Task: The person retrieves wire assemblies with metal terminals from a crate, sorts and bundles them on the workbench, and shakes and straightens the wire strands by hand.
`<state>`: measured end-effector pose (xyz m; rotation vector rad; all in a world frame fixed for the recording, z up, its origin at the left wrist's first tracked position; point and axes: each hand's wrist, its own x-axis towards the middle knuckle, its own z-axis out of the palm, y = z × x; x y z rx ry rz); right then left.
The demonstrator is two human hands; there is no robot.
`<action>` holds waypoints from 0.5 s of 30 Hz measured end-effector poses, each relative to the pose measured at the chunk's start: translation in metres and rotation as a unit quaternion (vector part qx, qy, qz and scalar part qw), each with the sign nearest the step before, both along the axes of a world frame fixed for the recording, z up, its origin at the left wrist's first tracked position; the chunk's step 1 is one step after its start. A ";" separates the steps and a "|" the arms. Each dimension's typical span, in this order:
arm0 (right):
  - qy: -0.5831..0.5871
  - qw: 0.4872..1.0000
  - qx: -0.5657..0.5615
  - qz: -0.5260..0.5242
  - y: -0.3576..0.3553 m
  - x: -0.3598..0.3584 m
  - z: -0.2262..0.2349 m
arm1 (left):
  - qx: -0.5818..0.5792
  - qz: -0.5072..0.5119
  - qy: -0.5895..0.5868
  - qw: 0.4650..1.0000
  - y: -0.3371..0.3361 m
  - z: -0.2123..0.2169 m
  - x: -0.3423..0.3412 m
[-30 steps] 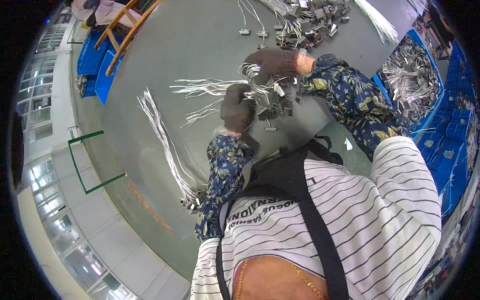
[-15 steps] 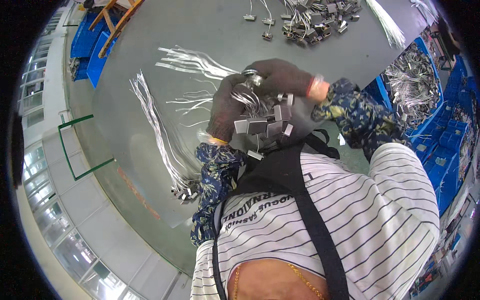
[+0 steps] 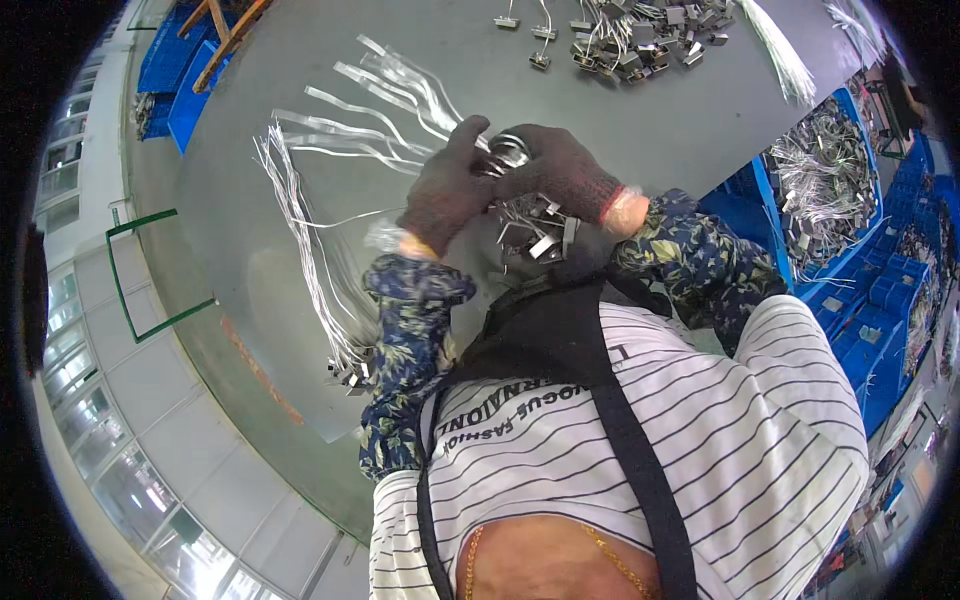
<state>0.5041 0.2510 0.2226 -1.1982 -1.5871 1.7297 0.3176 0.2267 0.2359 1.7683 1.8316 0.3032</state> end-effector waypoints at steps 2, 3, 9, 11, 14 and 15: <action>0.031 0.999 -0.024 -0.017 -0.002 0.004 -0.013 | 0.017 -0.058 -0.266 0.962 -0.009 -0.020 -0.018; 0.063 0.996 -0.047 -0.044 0.001 0.008 -0.015 | -0.037 0.017 -0.320 0.947 -0.014 -0.007 -0.013; 0.062 0.980 0.179 0.060 0.024 0.033 -0.054 | 0.224 0.220 -0.409 0.857 -0.044 -0.006 -0.008; 0.027 0.938 0.330 0.098 0.023 0.030 -0.056 | 0.214 0.281 -0.417 0.837 -0.049 -0.007 -0.012; 0.207 0.978 0.029 0.019 0.005 0.009 -0.020 | 0.132 0.301 -0.237 0.915 -0.060 0.004 0.000; 0.085 0.979 0.174 0.067 0.001 0.001 -0.014 | 0.171 0.308 -0.208 0.913 -0.063 -0.005 0.003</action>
